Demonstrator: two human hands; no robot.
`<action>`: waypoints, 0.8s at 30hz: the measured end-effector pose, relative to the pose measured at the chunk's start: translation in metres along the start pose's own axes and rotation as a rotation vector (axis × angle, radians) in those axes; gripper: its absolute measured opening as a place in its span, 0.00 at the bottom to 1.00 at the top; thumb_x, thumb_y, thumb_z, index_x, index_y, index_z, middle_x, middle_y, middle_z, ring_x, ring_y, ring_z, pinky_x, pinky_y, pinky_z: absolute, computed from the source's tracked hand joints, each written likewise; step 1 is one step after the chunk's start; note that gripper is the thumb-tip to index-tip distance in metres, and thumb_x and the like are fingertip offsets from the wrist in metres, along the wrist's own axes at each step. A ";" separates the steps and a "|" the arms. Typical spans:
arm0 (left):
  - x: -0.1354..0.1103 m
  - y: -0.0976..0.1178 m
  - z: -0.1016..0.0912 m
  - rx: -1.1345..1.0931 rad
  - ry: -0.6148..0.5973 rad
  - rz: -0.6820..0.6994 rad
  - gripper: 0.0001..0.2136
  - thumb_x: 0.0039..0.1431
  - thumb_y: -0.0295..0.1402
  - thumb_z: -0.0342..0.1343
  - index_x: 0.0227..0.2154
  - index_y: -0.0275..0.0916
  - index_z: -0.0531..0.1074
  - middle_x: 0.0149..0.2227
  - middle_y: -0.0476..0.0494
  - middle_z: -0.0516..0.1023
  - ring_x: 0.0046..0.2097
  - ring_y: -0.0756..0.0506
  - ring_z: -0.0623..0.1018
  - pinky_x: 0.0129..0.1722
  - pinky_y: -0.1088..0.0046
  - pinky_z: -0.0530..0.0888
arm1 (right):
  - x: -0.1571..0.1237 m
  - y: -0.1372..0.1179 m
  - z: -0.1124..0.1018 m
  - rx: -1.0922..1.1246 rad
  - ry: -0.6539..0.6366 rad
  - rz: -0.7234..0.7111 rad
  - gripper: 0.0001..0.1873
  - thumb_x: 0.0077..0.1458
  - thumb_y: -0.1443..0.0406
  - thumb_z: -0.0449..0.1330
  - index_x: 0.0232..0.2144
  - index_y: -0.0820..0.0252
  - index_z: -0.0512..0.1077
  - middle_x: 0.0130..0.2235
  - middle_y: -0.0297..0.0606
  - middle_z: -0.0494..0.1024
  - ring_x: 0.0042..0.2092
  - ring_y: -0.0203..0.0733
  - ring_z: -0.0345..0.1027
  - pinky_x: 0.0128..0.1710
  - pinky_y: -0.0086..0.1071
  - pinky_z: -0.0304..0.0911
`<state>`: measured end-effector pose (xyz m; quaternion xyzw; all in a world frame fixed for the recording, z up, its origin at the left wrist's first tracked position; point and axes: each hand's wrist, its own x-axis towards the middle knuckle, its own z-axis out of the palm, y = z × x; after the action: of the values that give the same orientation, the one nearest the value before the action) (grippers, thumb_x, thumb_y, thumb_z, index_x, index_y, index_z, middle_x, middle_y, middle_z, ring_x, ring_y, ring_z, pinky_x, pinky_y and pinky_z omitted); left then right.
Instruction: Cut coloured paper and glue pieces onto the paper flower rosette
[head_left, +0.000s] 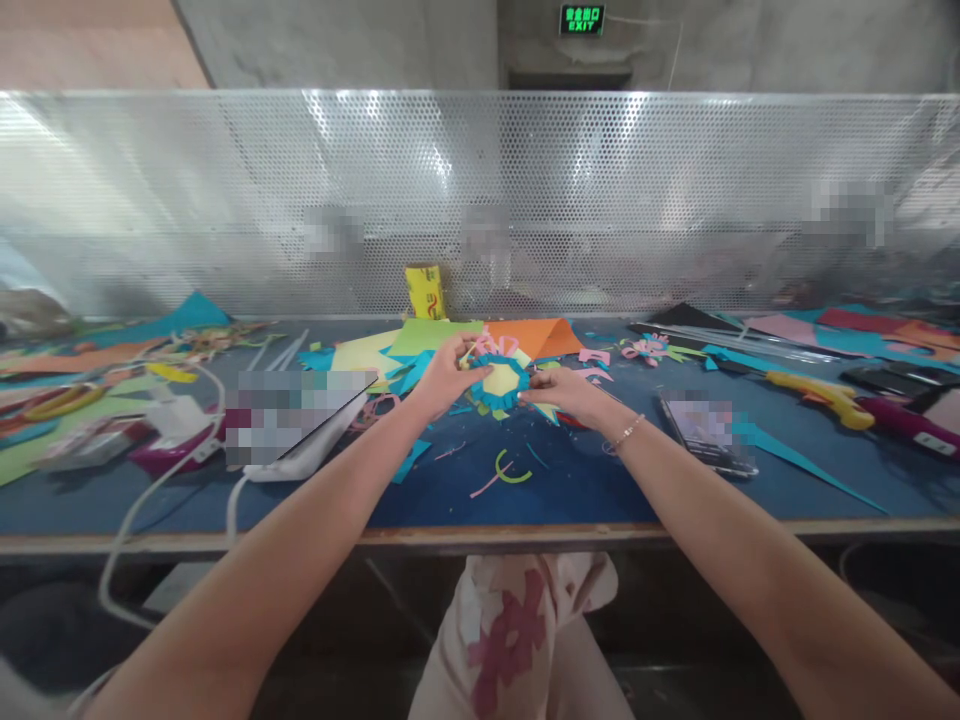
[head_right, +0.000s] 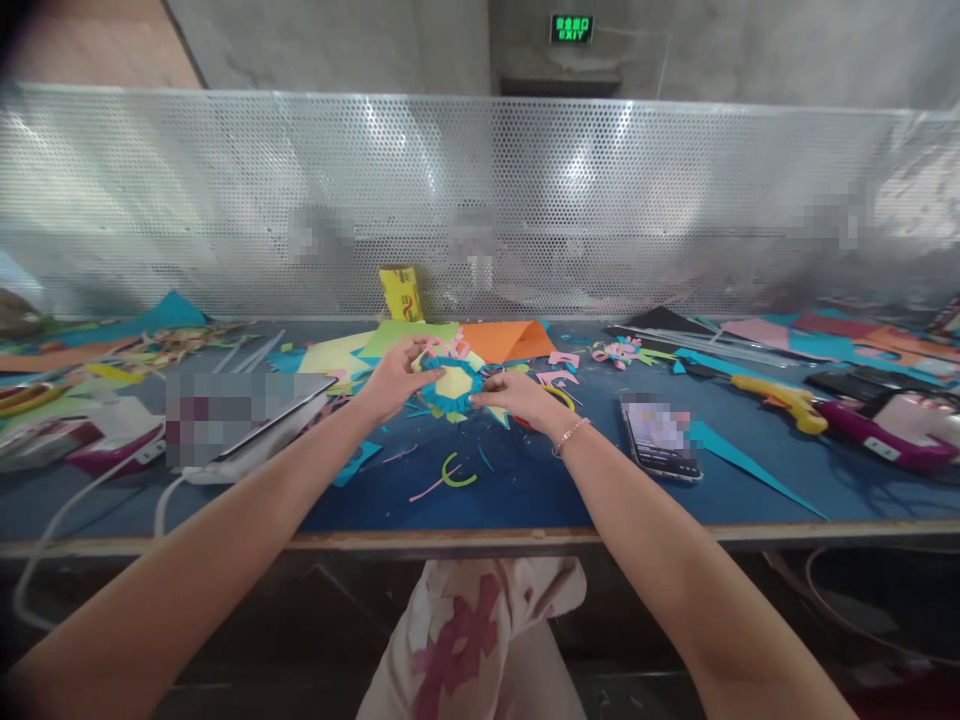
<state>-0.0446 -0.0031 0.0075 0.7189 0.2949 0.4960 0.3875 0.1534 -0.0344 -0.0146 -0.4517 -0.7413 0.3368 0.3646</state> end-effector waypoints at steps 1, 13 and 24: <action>0.000 0.000 0.000 -0.001 -0.003 0.001 0.19 0.40 0.29 0.58 0.39 0.39 0.64 0.38 0.46 0.70 0.39 0.48 0.71 0.34 0.75 0.69 | -0.001 -0.002 0.000 -0.009 0.006 0.000 0.15 0.41 0.55 0.59 0.21 0.63 0.71 0.23 0.33 0.69 0.28 0.33 0.60 0.30 0.28 0.54; 0.000 -0.003 -0.001 -0.001 -0.075 0.016 0.20 0.40 0.28 0.59 0.40 0.37 0.63 0.40 0.43 0.70 0.40 0.48 0.71 0.37 0.72 0.68 | -0.002 -0.004 0.004 0.022 0.060 0.095 0.16 0.37 0.57 0.61 0.15 0.62 0.63 0.18 0.28 0.63 0.23 0.29 0.55 0.25 0.27 0.51; 0.002 0.002 -0.021 0.462 0.136 0.002 0.22 0.43 0.41 0.56 0.43 0.39 0.66 0.49 0.35 0.64 0.52 0.33 0.61 0.46 0.56 0.61 | -0.001 0.003 0.001 0.125 0.074 0.096 0.15 0.36 0.57 0.62 0.17 0.62 0.65 0.21 0.31 0.66 0.26 0.31 0.59 0.29 0.28 0.55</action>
<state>-0.0642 0.0033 0.0143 0.7536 0.4253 0.4630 0.1917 0.1540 -0.0347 -0.0181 -0.4752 -0.6825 0.3825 0.4026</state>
